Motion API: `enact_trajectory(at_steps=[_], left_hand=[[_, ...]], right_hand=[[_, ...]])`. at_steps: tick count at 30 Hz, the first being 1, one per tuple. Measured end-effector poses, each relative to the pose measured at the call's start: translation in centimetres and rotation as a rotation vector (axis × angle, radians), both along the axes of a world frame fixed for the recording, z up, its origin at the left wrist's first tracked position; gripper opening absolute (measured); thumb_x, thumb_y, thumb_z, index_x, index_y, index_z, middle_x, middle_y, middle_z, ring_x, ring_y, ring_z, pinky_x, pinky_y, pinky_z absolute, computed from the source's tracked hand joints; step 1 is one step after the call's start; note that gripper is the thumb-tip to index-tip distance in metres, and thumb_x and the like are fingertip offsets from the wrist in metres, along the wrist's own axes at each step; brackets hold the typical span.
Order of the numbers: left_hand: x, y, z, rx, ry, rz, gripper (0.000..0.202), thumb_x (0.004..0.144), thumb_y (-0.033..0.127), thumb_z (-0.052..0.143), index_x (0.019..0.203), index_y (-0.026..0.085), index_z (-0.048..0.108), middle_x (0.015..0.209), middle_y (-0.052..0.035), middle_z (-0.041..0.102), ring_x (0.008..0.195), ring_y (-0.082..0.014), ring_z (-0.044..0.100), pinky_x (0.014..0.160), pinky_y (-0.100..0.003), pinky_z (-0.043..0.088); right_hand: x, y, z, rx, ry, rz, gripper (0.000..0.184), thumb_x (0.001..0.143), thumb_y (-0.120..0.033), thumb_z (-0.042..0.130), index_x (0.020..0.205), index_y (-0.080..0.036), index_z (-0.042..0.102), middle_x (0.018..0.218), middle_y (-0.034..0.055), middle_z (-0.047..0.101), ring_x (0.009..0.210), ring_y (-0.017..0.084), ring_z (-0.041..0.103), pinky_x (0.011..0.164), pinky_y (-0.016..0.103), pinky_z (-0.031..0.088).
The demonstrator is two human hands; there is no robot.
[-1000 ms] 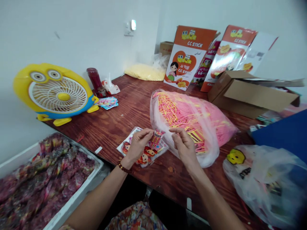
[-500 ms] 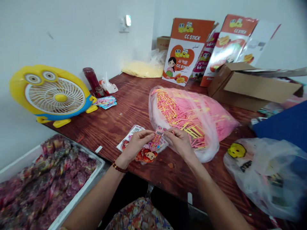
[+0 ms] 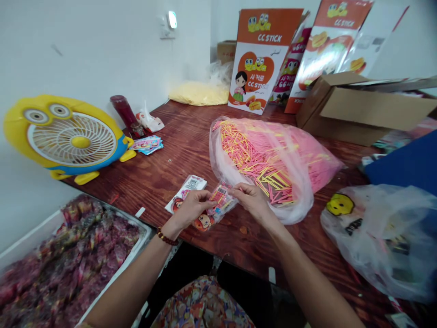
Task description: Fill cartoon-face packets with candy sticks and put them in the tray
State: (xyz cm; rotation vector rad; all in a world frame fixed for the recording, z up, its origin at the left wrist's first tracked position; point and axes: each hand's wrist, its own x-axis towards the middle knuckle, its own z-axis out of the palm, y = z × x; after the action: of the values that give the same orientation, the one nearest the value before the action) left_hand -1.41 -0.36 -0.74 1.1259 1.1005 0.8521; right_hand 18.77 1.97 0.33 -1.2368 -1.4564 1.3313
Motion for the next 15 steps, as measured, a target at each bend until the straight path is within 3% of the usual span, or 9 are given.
enact_trajectory(at_steps=[4, 6, 9, 12, 15], left_hand=[[-0.4, 0.3, -1.1, 0.051, 0.102, -0.063, 0.026, 0.072, 0.038, 0.074, 0.079, 0.014, 0.068, 0.073, -0.0015, 0.068, 0.062, -0.0135, 0.059, 0.061, -0.025, 0.046], [-0.5, 0.4, -1.7, 0.180, 0.248, -0.053, 0.023, 0.079, 0.036, 0.069, 0.090, 0.015, 0.069, 0.083, -0.0041, 0.071, 0.072, -0.0173, 0.064, 0.068, -0.028, 0.050], [-0.5, 0.0, -2.5, 0.456, 0.581, -0.001, 0.032, 0.088, 0.028, 0.060, 0.118, 0.016, 0.064, 0.110, -0.0105, 0.070, 0.101, -0.0240, 0.064, 0.091, -0.038, 0.050], [-0.1, -0.7, -3.2, 0.628, 0.854, -0.058, 0.042, 0.092, 0.026, 0.055, 0.133, 0.016, 0.055, 0.125, -0.0147, 0.063, 0.115, -0.0279, 0.058, 0.100, -0.044, 0.045], [0.2, -1.2, -3.9, 0.650, 0.983, -0.128, 0.039, 0.094, 0.027, 0.052, 0.132, 0.017, 0.055, 0.124, -0.0138, 0.063, 0.113, -0.0281, 0.058, 0.098, -0.043, 0.046]], right_hand=[[0.3, 0.3, -0.9, 0.020, -0.104, 0.020, 0.034, 0.077, -0.048, 0.062, 0.062, -0.018, 0.057, 0.058, -0.0052, 0.041, 0.057, 0.010, 0.035, 0.056, 0.025, 0.027], [0.4, 0.5, -1.5, 0.031, -0.254, 0.003, 0.034, 0.081, -0.046, 0.057, 0.059, -0.019, 0.053, 0.057, -0.0048, 0.041, 0.057, 0.011, 0.037, 0.056, 0.025, 0.027], [0.6, 0.5, -1.9, 0.072, -0.647, -0.048, 0.031, 0.086, -0.038, 0.052, 0.061, -0.019, 0.055, 0.058, -0.0025, 0.047, 0.059, 0.013, 0.043, 0.057, 0.026, 0.025], [0.7, -0.1, -1.7, 0.088, -0.948, -0.035, 0.026, 0.090, -0.035, 0.050, 0.079, -0.019, 0.067, 0.071, 0.0036, 0.065, 0.069, 0.017, 0.055, 0.060, 0.028, 0.027], [1.6, -0.5, -1.1, 0.125, -0.996, -0.013, 0.026, 0.093, -0.036, 0.049, 0.101, -0.021, 0.069, 0.086, 0.0063, 0.073, 0.081, 0.020, 0.064, 0.065, 0.027, 0.033]])
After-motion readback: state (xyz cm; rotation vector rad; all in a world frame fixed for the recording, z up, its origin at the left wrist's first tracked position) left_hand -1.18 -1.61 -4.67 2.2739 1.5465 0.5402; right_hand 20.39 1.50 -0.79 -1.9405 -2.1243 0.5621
